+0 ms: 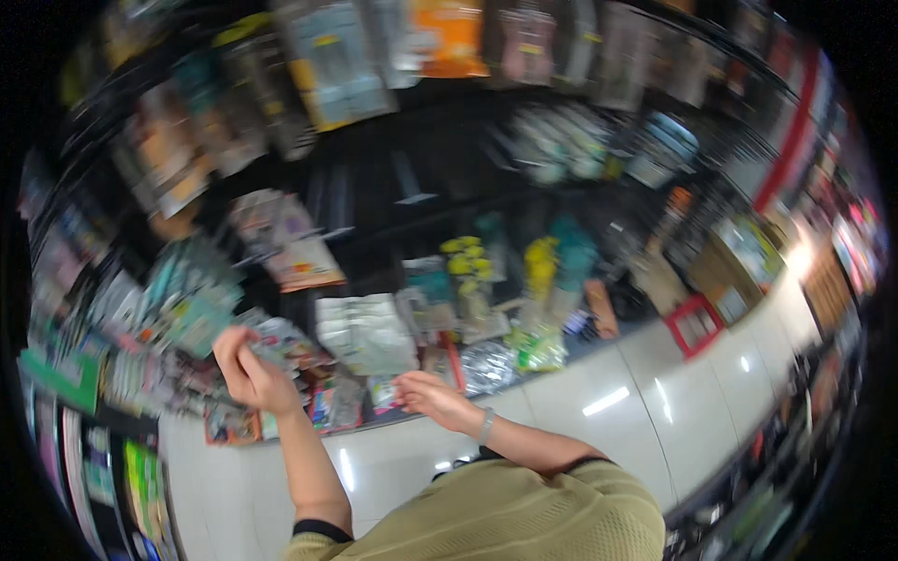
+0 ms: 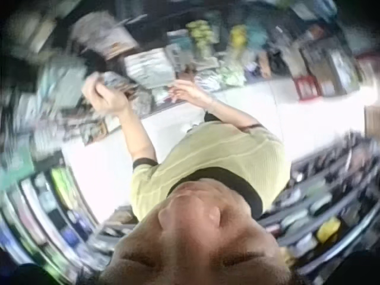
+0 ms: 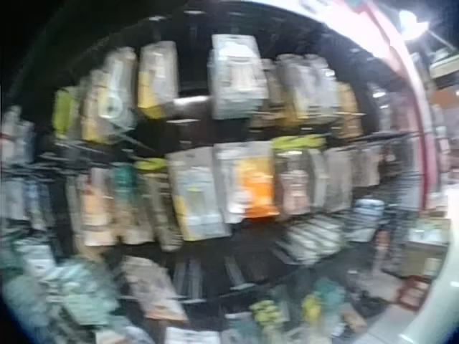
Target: The person picks up packaged kitchen utensils including spoons, forks, scissors, and scrapers from a cardboard box on the floor and places them onto metal pegboard hooks in the store aisle.
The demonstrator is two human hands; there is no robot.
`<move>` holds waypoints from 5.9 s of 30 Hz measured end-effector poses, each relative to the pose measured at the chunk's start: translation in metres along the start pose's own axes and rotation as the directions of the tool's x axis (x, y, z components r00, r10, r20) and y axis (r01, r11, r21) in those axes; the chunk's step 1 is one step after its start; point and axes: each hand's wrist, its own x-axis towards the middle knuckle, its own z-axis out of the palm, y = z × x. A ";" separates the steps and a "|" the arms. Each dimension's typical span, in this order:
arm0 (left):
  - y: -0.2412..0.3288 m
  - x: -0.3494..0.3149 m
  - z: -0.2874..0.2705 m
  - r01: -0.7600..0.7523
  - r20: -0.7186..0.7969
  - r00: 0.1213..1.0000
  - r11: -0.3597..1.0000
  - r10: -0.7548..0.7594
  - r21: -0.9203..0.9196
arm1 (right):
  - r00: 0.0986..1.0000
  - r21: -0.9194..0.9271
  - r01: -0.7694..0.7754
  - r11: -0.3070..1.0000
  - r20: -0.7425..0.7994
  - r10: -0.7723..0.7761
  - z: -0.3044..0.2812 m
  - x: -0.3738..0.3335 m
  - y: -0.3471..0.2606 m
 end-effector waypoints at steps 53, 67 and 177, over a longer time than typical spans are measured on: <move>0.131 -0.783 0.619 0.228 0.618 -0.711 0.721 -0.336 0.655 | -0.076 -0.483 0.687 0.542 -0.790 -0.608 -0.550 -0.621 -0.384; 0.143 -0.771 0.680 0.362 0.252 -0.726 -0.045 -0.640 0.931 | -0.005 -0.454 0.455 0.766 -0.862 -0.508 -0.810 -0.689 -0.578; 0.404 -0.654 0.911 0.501 0.740 0.021 0.647 -0.672 0.574 | -0.285 0.024 -0.483 0.875 -0.949 -0.132 -1.190 -0.653 -0.617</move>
